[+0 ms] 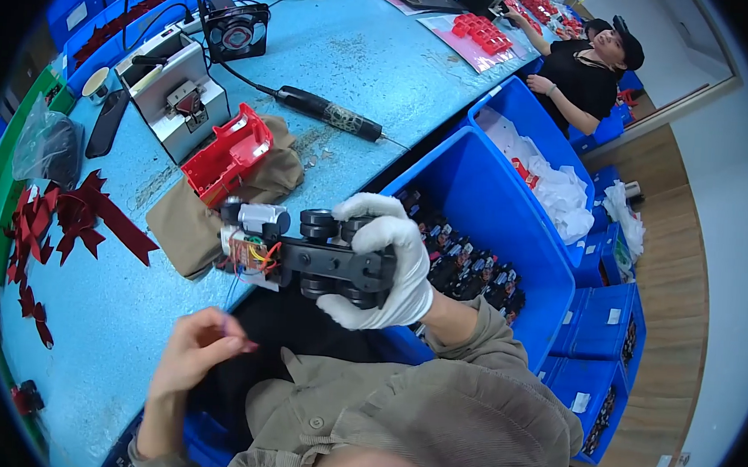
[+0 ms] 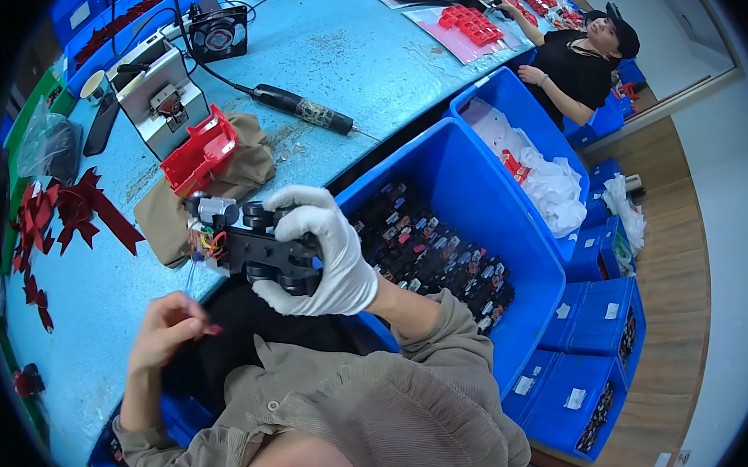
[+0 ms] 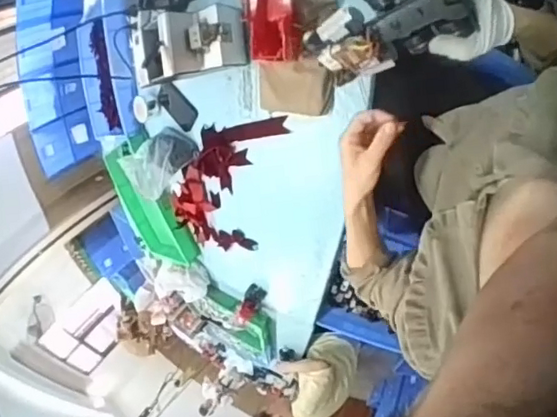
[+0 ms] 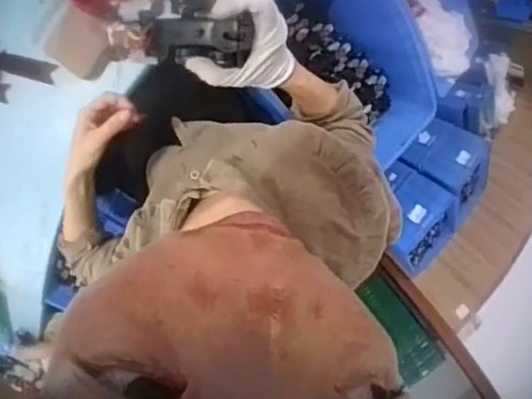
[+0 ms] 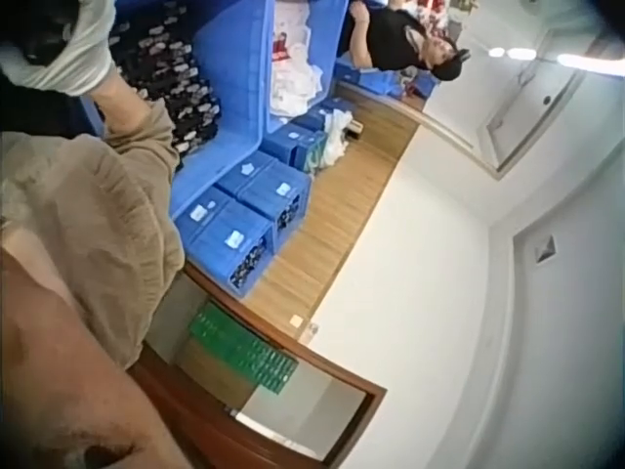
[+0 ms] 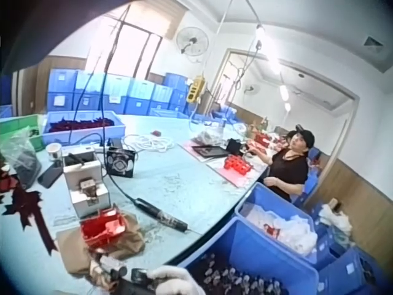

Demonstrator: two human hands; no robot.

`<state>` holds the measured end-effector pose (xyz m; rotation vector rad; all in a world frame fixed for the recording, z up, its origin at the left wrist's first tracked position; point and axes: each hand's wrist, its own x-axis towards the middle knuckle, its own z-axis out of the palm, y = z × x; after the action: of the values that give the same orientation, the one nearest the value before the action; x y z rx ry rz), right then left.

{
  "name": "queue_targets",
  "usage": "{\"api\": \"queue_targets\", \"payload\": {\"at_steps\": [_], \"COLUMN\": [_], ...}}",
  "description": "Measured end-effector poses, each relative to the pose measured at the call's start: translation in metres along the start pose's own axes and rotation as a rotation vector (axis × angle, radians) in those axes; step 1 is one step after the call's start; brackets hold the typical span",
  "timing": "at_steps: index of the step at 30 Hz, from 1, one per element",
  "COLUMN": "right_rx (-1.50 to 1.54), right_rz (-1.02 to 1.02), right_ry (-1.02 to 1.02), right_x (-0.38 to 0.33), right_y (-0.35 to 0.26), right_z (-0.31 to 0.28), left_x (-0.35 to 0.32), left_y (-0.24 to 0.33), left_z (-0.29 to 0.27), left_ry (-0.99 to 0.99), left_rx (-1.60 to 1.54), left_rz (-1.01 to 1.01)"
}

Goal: Assembling parts of toy trucks at a factory workbench using a pneumatic screwdriver.

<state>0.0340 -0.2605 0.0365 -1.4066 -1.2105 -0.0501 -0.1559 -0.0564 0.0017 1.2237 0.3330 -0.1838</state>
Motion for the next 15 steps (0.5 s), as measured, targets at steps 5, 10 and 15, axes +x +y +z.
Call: {"api": "queue_targets", "payload": {"at_steps": [5,10,15], "right_rx": [0.194,0.542,0.536], "right_rz": [0.468,1.135,0.997], "right_ry": [-0.011,-0.07,-0.135], "right_x": [-0.003,0.009,-0.01], "right_y": [0.018,0.06,0.135], "right_z": [0.0,0.011,0.0], "left_x": [-0.034,-0.01,0.031], "left_y": [0.05,0.069,0.075], "left_z": [-0.02,-0.02,-0.051], "left_ry": [0.325,0.413,0.501], "left_rx": [0.672,1.591,1.94], "left_rz": [0.013,0.441,0.594]}}
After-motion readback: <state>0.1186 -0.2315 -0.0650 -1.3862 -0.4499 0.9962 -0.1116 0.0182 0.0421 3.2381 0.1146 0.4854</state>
